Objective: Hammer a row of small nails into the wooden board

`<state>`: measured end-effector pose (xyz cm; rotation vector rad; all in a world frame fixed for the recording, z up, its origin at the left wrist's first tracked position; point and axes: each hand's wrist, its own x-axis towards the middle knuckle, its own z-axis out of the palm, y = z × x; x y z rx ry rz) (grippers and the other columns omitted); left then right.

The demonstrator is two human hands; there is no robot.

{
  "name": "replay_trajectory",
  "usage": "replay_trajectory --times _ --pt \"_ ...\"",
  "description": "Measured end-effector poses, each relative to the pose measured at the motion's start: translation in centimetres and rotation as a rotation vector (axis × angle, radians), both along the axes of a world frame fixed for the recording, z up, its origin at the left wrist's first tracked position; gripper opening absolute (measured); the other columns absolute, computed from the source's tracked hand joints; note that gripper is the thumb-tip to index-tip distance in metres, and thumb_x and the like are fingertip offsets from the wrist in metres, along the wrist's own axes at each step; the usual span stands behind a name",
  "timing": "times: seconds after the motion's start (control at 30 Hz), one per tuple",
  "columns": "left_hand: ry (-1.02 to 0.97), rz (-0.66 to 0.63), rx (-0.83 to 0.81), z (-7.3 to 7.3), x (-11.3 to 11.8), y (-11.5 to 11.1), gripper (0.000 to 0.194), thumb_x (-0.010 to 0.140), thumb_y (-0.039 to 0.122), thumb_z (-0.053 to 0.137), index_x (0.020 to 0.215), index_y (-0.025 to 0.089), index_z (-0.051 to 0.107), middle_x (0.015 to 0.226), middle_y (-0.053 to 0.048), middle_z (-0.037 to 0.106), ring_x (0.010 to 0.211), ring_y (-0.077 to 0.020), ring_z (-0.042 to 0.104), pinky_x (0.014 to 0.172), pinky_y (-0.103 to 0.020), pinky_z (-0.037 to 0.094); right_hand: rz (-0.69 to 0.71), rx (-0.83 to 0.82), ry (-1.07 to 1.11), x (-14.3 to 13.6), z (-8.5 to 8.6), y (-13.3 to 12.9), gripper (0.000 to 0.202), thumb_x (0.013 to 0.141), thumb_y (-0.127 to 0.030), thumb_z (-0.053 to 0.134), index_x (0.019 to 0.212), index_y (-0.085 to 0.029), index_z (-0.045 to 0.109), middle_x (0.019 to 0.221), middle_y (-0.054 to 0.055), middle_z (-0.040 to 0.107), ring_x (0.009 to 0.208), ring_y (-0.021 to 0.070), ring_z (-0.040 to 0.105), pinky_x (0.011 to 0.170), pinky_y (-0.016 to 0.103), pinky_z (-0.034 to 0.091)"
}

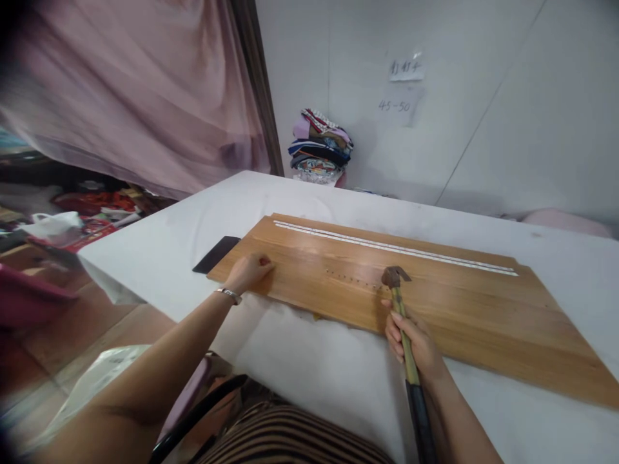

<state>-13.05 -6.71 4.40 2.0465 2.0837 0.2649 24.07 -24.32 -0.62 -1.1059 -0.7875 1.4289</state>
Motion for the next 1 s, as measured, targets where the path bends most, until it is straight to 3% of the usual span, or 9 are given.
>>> replay_trajectory --times 0.2,0.43,0.63,0.77,1.0 --pt "0.156 -0.138 -0.065 0.3 0.4 0.3 0.028 0.086 0.029 0.050 0.093 0.022 0.077 0.106 -0.013 0.079 0.101 -0.0313 0.073 0.083 -0.038 0.056 0.000 0.027 0.030 -0.3 0.9 0.3 0.040 0.082 -0.046 0.076 0.113 -0.021 0.067 0.057 -0.009 0.044 0.035 0.0069 0.031 0.029 0.018 0.029" --pt "0.295 -0.346 -0.113 0.7 0.7 2.0 0.027 0.084 0.018 0.046 0.083 0.017 0.073 0.100 -0.022 0.076 0.094 -0.0384 0.074 0.084 -0.049 0.056 -0.045 0.052 0.059 -0.1 1.3 0.6 0.038 0.082 -0.044 0.075 0.111 -0.022 0.066 0.056 -0.009 0.044 0.035 0.0074 0.031 0.029 0.019 0.029" --pt "0.308 -0.524 -0.184 1.4 -0.1 3.6 0.024 0.084 0.024 0.046 0.073 0.021 0.067 0.095 -0.014 0.077 0.093 -0.0335 0.072 0.089 -0.045 0.055 -0.044 0.047 0.075 -0.3 1.5 0.7 0.040 0.081 -0.044 0.076 0.111 -0.021 0.064 0.054 -0.010 0.045 0.034 0.0072 0.031 0.029 0.018 0.029" --pt "0.364 -0.576 -0.215 1.7 -0.2 3.9 0.028 0.087 0.027 0.042 0.072 0.022 0.065 0.094 -0.012 0.077 0.092 -0.0318 0.072 0.089 -0.044 0.054 -0.055 0.046 0.079 -0.4 1.8 0.6 0.041 0.080 -0.044 0.076 0.111 -0.022 0.063 0.054 -0.011 0.045 0.034 0.0069 0.032 0.029 0.018 0.028" --pt "0.306 -0.559 -0.171 1.3 -0.3 2.9 0.032 0.083 0.025 0.042 0.089 0.020 0.073 0.105 -0.015 0.077 0.099 -0.0329 0.072 0.092 -0.044 0.056 -0.046 0.048 0.063 -0.4 1.8 0.7 0.040 0.081 -0.044 0.075 0.110 -0.020 0.063 0.054 -0.011 0.046 0.034 0.0068 0.033 0.030 0.018 0.029"
